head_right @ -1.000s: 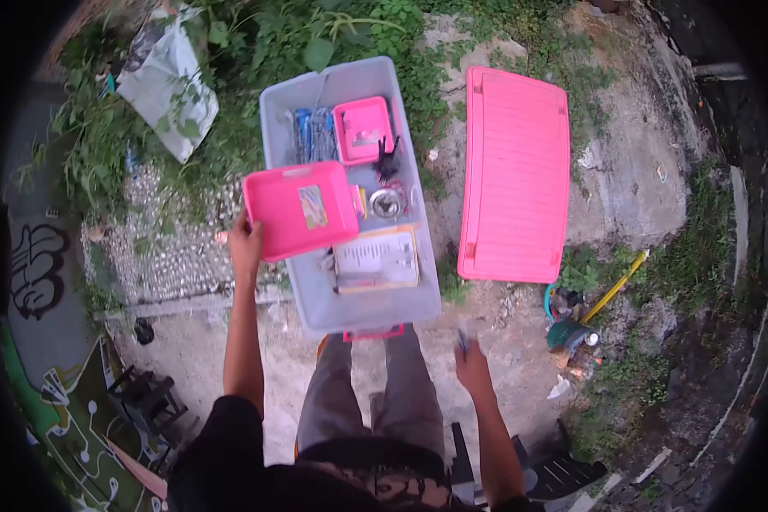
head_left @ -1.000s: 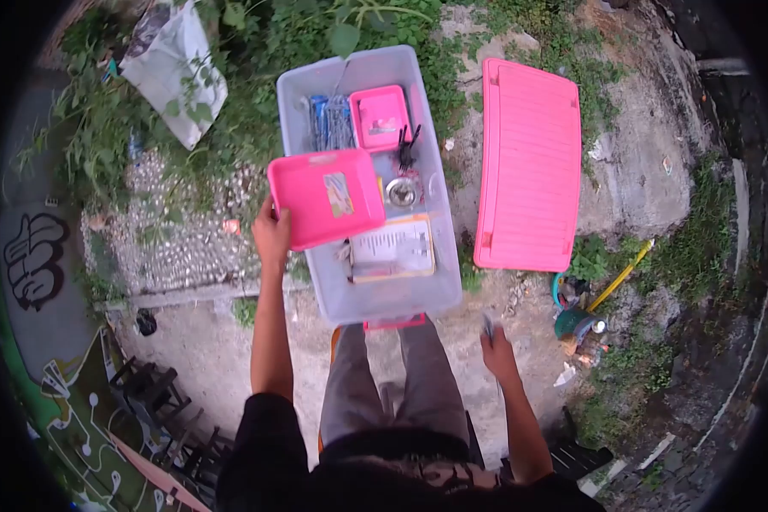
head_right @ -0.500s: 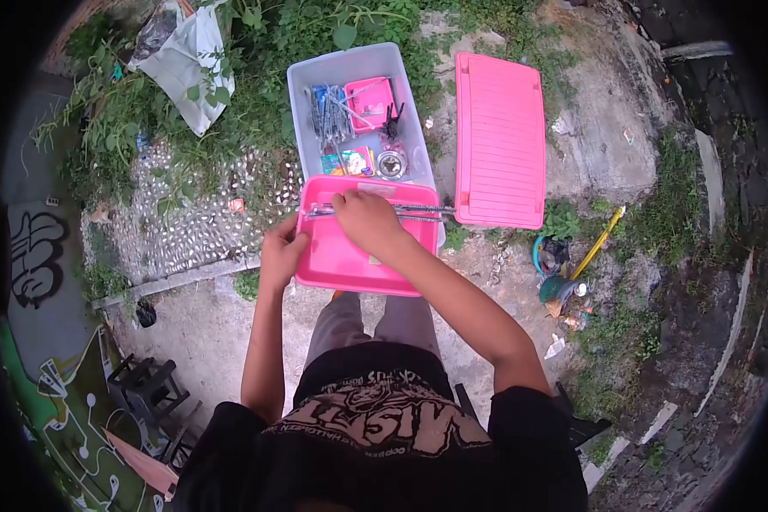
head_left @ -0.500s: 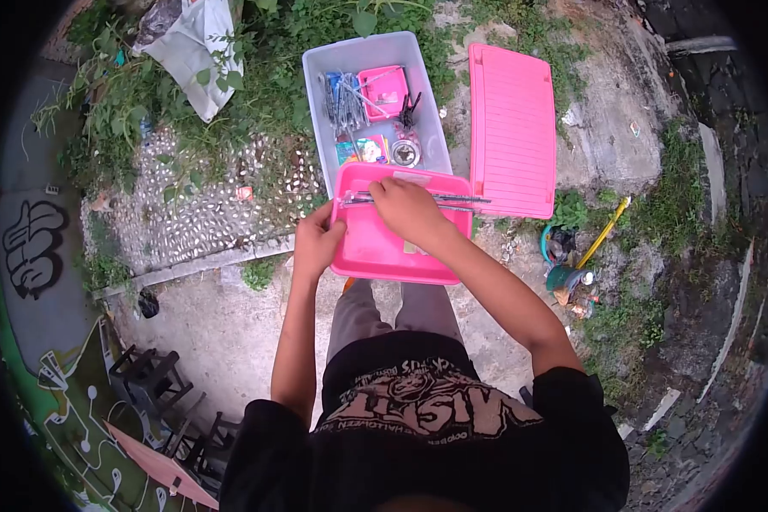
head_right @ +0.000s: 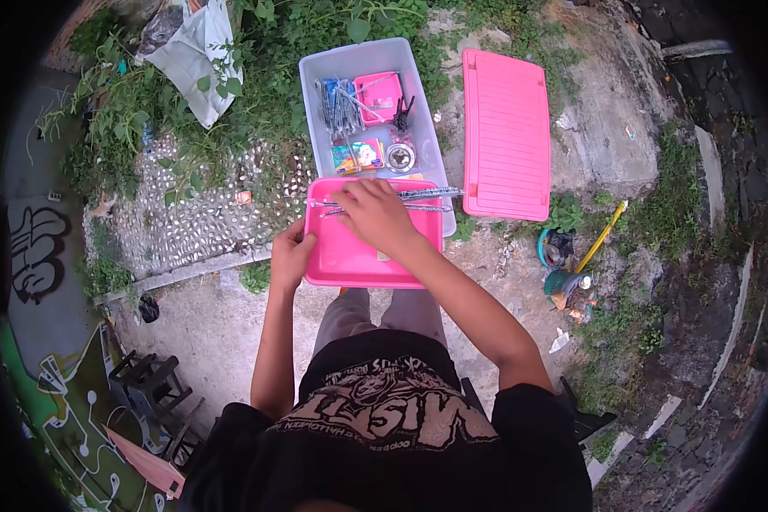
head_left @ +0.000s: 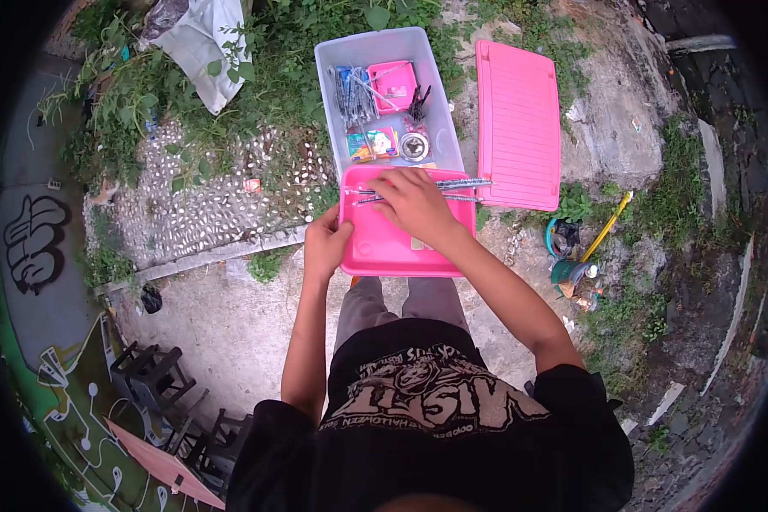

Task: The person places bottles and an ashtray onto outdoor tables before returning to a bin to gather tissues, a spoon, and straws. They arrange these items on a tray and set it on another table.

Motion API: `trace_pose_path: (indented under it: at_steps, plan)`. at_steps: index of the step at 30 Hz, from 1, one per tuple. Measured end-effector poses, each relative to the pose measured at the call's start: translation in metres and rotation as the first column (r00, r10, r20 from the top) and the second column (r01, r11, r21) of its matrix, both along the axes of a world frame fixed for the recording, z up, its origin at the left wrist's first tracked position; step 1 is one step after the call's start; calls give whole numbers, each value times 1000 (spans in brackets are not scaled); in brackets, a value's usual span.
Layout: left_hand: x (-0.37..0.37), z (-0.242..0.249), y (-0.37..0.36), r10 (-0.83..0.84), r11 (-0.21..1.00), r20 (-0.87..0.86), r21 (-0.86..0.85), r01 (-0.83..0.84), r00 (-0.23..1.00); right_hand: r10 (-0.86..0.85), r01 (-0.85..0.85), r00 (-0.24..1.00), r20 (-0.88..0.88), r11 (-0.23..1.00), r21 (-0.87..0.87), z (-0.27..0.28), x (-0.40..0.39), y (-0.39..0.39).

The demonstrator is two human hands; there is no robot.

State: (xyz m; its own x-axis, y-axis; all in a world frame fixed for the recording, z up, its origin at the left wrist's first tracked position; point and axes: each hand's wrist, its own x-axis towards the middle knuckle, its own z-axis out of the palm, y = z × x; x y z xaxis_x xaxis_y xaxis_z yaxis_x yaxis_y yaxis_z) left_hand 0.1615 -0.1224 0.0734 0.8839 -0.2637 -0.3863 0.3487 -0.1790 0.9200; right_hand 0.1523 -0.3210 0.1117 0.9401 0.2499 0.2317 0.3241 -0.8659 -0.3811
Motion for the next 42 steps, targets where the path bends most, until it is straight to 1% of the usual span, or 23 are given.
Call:
trace_pose_path:
  at_steps: [2,4,5,7,10,11,13,17,19,23,25,29,31,32,33,34,35,37,38,39,40,41,42]
  plan:
    - [1,-2,2,-6,1000,10,-13,6,1000,49,-49,999,13,999,-7,-8,-4,-2]
    - [0,-2,5,8,1000,9,-20,-8,1000,30,-23,998,57,993,-118,-19,-3,-4]
    - [-1,-2,6,18,999,10,-30,-17,1000,36,-29,998,54,993,-117,-19,-2,-2]
    - [-1,-5,9,17,1000,7,-3,-17,1000,15,-16,1000,14,998,53,-18,-1,2]
    - [-3,-12,14,27,999,8,18,-27,1000,60,-57,998,-28,995,86,-13,1,1]
    - [-3,-13,16,38,999,11,12,-38,999,69,-66,997,-32,994,88,-11,2,-1]
    - [-2,-15,21,51,998,6,35,-51,999,26,-26,998,-55,1000,-10,-6,1,-2]
    - [-3,-15,22,81,993,22,84,-82,996,-10,5,997,-70,998,-68,-16,7,-8]
    - [-2,-16,22,84,993,18,77,-85,996,-1,0,1000,-9,996,-93,-26,11,-8]
    - [1,-13,21,96,993,14,72,-96,995,51,-51,999,9,998,-40,-28,15,-2]
    - [4,-10,21,97,991,20,87,-98,995,5,-5,1000,-14,1000,22,-18,14,-5]
    - [6,-11,24,90,987,39,133,-94,995,-73,73,997,21,997,10,-11,11,-12]
    - [7,-13,24,90,988,31,124,-93,995,-56,56,995,-83,998,8,-12,10,-13]
    - [8,-15,25,92,989,27,118,-94,995,-57,58,995,-86,998,9,-9,10,-13]
    - [7,-16,29,93,988,27,119,-95,995,-113,114,993,-27,991,68,-2,14,-13]
    - [6,-18,34,56,978,59,195,-67,997,-171,165,985,32,977,131,-2,21,-16]
    - [7,-23,40,14,962,92,270,-39,996,-172,165,984,40,977,134,-11,31,-24]
    - [-1,-64,58,97,972,60,209,-108,993,-437,421,898,-45,828,370,-42,46,-52]
    - [-6,-85,70,127,975,32,181,-131,991,-441,427,896,-52,824,371,-70,52,-66]
    - [-9,-97,81,168,973,-48,171,-157,985,-549,590,802,-233,670,450,-109,65,-82]
    - [-5,-100,84,251,966,-100,95,-242,963,-608,735,673,-422,481,478,-154,76,-92]
    - [-4,-110,93,277,958,-121,115,-264,953,-615,746,661,-431,471,472,-206,85,-98]
    - [-5,-125,101,329,938,-116,155,-310,937,-527,742,666,-528,543,393,-263,92,-104]
